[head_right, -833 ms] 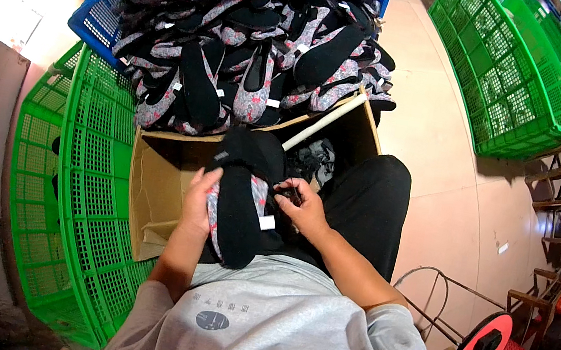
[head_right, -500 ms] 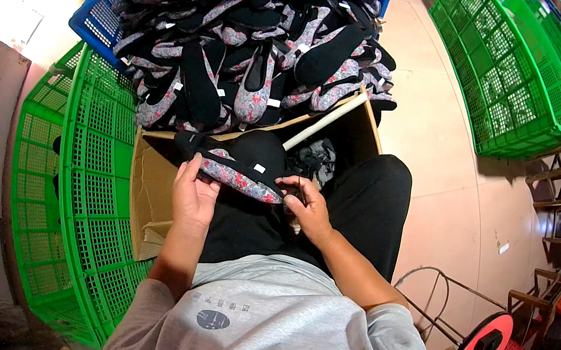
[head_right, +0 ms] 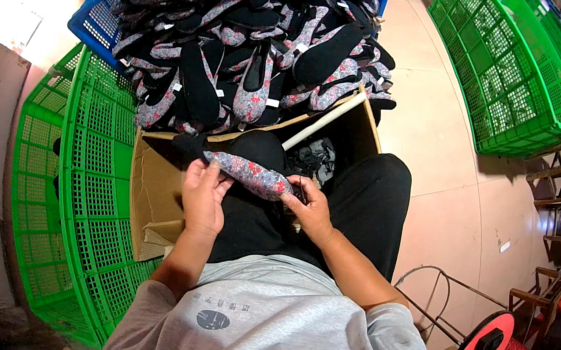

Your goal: The person sits on the floor and assembles slippers by hand. They pick up a slipper upper and a sole, align them, and press the edges together to attach them. The person repeats this process for multiple slippers, placing the finished ones into a cardboard box.

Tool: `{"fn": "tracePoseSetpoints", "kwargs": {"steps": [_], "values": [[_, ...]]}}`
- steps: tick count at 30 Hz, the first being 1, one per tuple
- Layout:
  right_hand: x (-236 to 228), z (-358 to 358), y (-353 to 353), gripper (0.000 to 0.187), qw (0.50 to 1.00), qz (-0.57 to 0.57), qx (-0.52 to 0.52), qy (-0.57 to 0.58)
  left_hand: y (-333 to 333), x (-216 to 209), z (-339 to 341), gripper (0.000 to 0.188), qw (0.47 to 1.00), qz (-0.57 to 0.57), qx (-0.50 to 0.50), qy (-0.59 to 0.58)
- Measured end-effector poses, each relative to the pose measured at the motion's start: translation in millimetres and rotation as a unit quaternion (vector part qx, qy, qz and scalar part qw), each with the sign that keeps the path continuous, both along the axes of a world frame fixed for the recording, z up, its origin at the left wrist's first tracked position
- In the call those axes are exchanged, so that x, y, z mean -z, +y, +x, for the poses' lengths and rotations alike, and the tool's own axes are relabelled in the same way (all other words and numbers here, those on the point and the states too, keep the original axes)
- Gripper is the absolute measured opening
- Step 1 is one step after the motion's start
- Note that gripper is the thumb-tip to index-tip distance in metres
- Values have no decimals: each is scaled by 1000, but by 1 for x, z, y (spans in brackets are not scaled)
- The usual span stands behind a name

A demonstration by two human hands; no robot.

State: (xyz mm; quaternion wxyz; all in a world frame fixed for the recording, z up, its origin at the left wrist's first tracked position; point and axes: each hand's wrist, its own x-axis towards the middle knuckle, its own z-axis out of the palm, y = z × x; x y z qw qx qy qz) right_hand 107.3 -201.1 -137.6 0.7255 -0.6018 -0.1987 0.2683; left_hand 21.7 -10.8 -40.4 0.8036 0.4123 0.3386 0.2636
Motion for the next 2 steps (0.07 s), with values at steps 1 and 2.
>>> {"fn": "tracePoseSetpoints", "kwargs": {"steps": [1, 2], "values": [[0, 0, -1, 37, 1000, 1, -4, 22, -3, 6, 1, 18, 998, 44, 35, -15], [1, 0, -1, 36, 999, 3, -9, 44, -2, 10, 0, 18, 998, 44, 34, -14]]}}
